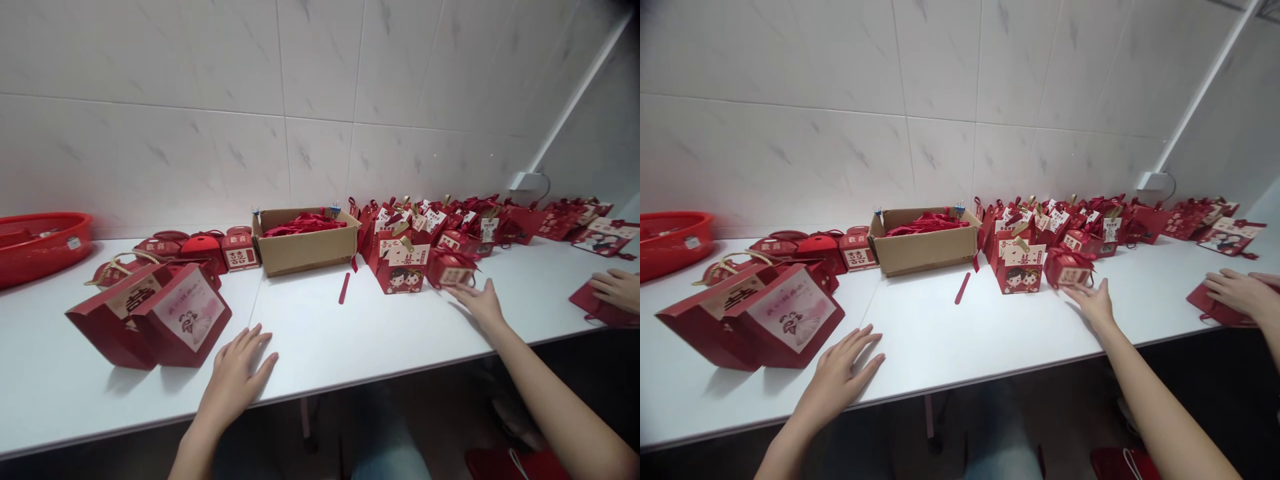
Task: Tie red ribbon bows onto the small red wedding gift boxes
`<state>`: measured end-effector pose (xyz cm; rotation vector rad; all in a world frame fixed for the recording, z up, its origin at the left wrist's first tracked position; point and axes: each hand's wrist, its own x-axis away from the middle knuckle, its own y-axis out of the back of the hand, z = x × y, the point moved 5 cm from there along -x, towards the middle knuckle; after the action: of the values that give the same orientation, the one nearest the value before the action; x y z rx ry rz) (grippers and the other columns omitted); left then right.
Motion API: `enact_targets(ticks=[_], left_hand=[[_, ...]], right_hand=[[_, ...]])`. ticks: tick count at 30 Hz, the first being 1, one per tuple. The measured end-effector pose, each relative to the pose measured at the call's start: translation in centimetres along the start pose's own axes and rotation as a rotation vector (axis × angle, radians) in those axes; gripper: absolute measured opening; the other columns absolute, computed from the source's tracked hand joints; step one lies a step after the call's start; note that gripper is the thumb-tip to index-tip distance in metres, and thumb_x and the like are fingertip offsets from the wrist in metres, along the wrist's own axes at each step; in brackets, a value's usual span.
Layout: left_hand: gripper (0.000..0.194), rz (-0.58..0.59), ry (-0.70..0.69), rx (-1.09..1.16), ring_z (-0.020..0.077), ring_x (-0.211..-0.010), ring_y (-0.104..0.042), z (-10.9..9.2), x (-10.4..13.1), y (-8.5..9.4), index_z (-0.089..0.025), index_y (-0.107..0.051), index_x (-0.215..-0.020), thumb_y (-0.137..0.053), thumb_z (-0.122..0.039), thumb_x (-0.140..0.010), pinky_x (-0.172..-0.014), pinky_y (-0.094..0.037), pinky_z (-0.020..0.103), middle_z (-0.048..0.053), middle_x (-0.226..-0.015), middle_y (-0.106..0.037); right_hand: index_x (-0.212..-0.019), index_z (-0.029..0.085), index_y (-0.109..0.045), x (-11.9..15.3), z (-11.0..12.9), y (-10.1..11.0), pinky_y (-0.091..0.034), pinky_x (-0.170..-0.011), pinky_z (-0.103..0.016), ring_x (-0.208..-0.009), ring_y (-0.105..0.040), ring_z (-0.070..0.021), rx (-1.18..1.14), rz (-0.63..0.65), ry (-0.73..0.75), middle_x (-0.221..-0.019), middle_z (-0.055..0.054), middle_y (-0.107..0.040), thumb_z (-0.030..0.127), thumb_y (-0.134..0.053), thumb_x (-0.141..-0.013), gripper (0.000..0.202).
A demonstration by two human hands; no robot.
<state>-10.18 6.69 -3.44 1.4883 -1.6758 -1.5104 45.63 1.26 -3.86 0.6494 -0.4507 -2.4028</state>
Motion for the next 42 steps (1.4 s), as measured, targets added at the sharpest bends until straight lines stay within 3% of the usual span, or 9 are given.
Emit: enact_targets(ticks=[2, 6, 13, 18, 25, 29, 34, 38, 42], left_hand=[[0.036, -0.002, -0.005, 0.012, 0.0310, -0.131, -0.042, 0.0, 0.0, -0.1, -0.027, -0.061, -0.115, -0.049, -0.045, -0.086, -0.101, -0.036, 0.053, 0.008, -0.136, -0.054], [0.035, -0.113, -0.009, 0.101, 0.0303, -0.122, -0.051, -0.2, 0.1, 0.4, -0.024, -0.060, -0.111, -0.057, -0.043, -0.082, -0.098, -0.041, 0.049, 0.010, -0.126, -0.060], [0.006, -0.840, 0.137, 0.293, 0.0205, -0.093, -0.060, 1.1, 3.9, 4.9, -0.020, -0.055, -0.086, -0.057, -0.025, -0.083, -0.091, -0.048, 0.039, 0.004, -0.090, -0.059], [0.048, -1.063, 0.367, 0.204, 0.0229, -0.102, -0.056, 3.1, 4.7, 7.8, -0.017, -0.047, -0.113, -0.069, -0.032, -0.074, -0.088, -0.049, 0.038, 0.011, -0.113, -0.052], [0.077, -0.983, 0.379, 0.270, 0.0248, -0.111, -0.057, 4.1, 0.6, 10.8, -0.018, -0.028, -0.135, -0.070, -0.035, -0.072, -0.095, -0.048, 0.039, 0.016, -0.126, -0.052], [0.076, -0.878, 0.381, 0.415, 0.0242, -0.113, -0.060, 4.4, -1.7, 10.0, -0.022, -0.022, -0.141, -0.063, -0.029, -0.078, -0.096, -0.049, 0.039, 0.016, -0.132, -0.051], [0.075, -0.746, 0.138, 0.747, 0.0194, -0.107, -0.062, 2.5, -6.1, 7.9, -0.025, -0.020, -0.143, -0.059, -0.025, -0.079, -0.092, -0.051, 0.034, 0.013, -0.128, -0.055], [0.045, -0.465, 0.092, 0.976, 0.0208, -0.092, -0.065, 1.4, -10.6, 5.0, -0.018, -0.055, -0.111, -0.067, -0.030, -0.069, -0.077, -0.054, 0.032, 0.009, -0.102, -0.066], [0.027, -0.403, 0.089, 1.010, 0.0176, -0.074, -0.063, 0.9, -13.1, 3.5, -0.016, -0.058, -0.082, -0.069, -0.036, -0.066, -0.068, -0.052, 0.030, 0.004, -0.081, -0.065]], right_hand=[[-0.137, 0.012, -0.032, -0.5, -0.6, -1.5, -0.055, -0.078, -0.040, -0.099, -0.066, -0.0294, 0.027, 0.007, -0.015, -0.112, -0.021, -0.066, 0.044, -0.063, -0.069, 0.081], [-0.106, 0.014, -0.064, -0.6, -1.5, -2.8, -0.045, -0.096, -0.044, -0.108, -0.061, -0.0317, 0.140, 0.104, 0.026, -0.115, -0.017, -0.065, 0.038, -0.059, -0.067, 0.046], [-0.082, 0.019, -0.068, -0.5, -1.9, -3.1, -0.041, -0.097, -0.046, -0.111, -0.058, -0.0371, 0.285, 0.240, 0.087, -0.113, -0.017, -0.067, 0.037, -0.055, -0.065, 0.027], [-0.080, 0.027, -0.065, -1.7, -3.9, -3.6, -0.046, -0.088, -0.046, -0.104, -0.062, -0.0370, 0.404, 0.254, 0.091, -0.111, -0.015, -0.068, 0.042, -0.052, -0.062, 0.027], [-0.086, 0.029, -0.063, -2.5, -6.0, -4.2, -0.048, -0.084, -0.046, -0.106, -0.061, -0.0372, 0.488, 0.273, 0.147, -0.115, -0.016, -0.067, 0.048, -0.048, -0.064, 0.032], [-0.088, 0.028, -0.062, -2.5, -6.1, -4.4, -0.048, -0.083, -0.046, -0.108, -0.060, -0.0370, 0.497, 0.275, 0.190, -0.115, -0.016, -0.067, 0.047, -0.046, -0.067, 0.033], [-0.091, 0.026, -0.063, -2.0, -4.9, -4.3, -0.048, -0.083, -0.045, -0.105, -0.062, -0.0368, 0.528, 0.278, 0.178, -0.114, -0.016, -0.067, 0.045, -0.044, -0.069, 0.034], [-0.093, 0.022, -0.065, -1.4, -3.4, -4.2, -0.048, -0.083, -0.044, -0.104, -0.062, -0.0372, 0.543, 0.287, 0.179, -0.113, -0.019, -0.067, 0.041, -0.045, -0.071, 0.035], [-0.089, 0.023, -0.066, -0.7, -2.5, -3.8, -0.048, -0.082, -0.044, -0.101, -0.063, -0.0362, 0.513, 0.275, 0.196, -0.108, -0.017, -0.069, 0.036, -0.048, -0.072, 0.028]])
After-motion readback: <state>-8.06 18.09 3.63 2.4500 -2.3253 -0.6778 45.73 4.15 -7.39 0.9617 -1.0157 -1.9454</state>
